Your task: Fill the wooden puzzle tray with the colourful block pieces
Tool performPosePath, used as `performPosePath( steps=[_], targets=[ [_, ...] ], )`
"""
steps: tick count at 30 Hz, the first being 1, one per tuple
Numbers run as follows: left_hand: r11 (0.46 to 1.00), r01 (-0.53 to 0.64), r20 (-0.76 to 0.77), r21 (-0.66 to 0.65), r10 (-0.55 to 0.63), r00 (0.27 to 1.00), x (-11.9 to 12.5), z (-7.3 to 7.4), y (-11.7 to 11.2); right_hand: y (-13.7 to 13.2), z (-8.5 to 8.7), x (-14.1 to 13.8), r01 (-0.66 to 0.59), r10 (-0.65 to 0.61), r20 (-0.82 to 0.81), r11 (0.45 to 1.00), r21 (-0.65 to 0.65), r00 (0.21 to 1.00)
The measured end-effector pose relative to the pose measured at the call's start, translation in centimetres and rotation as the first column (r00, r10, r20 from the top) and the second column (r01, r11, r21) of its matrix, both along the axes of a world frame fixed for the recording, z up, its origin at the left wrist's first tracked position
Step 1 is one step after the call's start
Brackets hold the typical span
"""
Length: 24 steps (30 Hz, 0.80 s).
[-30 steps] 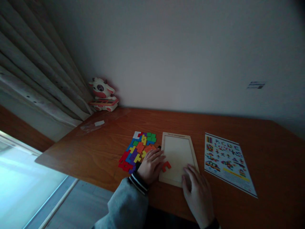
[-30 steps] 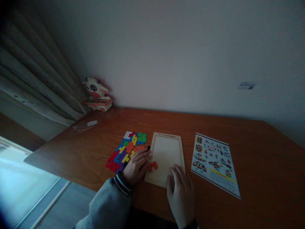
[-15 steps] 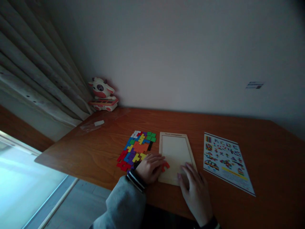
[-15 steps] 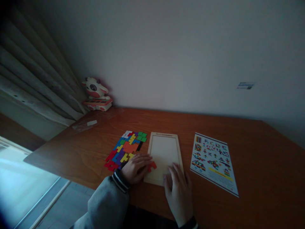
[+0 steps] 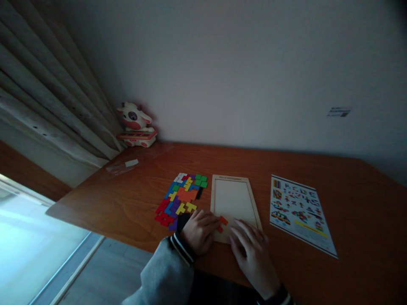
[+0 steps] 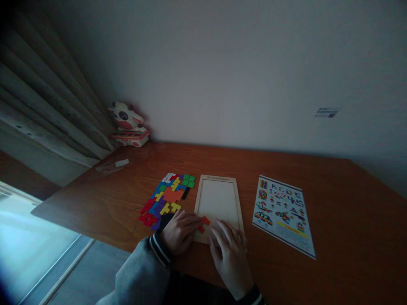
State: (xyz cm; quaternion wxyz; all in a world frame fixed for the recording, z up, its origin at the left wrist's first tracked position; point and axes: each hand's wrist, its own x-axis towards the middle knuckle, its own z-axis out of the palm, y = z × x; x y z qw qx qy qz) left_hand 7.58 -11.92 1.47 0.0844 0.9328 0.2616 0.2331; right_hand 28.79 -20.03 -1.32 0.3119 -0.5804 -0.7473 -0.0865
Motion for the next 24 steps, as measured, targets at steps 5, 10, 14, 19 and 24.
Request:
performPosePath(
  steps=[5, 10, 14, 19, 24],
  targets=[
    [0.999, 0.006, 0.064, 0.032, -0.008, 0.998, -0.7, -1.8, -1.1, 0.0, 0.9, -0.4, -0.158, 0.161, 0.030, 0.984, -0.087, 0.986],
    [1.000, 0.007, 0.031, 0.001, -0.007, 0.999, -0.6, -1.8, -1.4, 0.0, 0.8, -0.3, -0.168, 0.174, 0.034, 0.976, -0.139, 0.984],
    [1.000, 0.026, 0.009, -0.015, -0.026, 1.000, -0.4, -1.1, -1.4, 0.0, 0.2, -0.2, -0.124, 0.132, 0.041, 0.981, -0.148, 0.990],
    [0.995, 0.094, 0.004, -0.043, -0.094, 0.996, -0.4, -0.7, -1.6, -0.1, -0.3, -0.2, -0.094, 0.104, 0.064, 0.985, -0.143, 0.992],
    [0.999, -0.027, 0.034, -0.038, 0.028, 0.999, -0.4, -0.8, -1.5, -0.1, -0.7, 0.0, -0.121, 0.130, 0.063, 0.984, -0.130, 0.990]
  ],
)
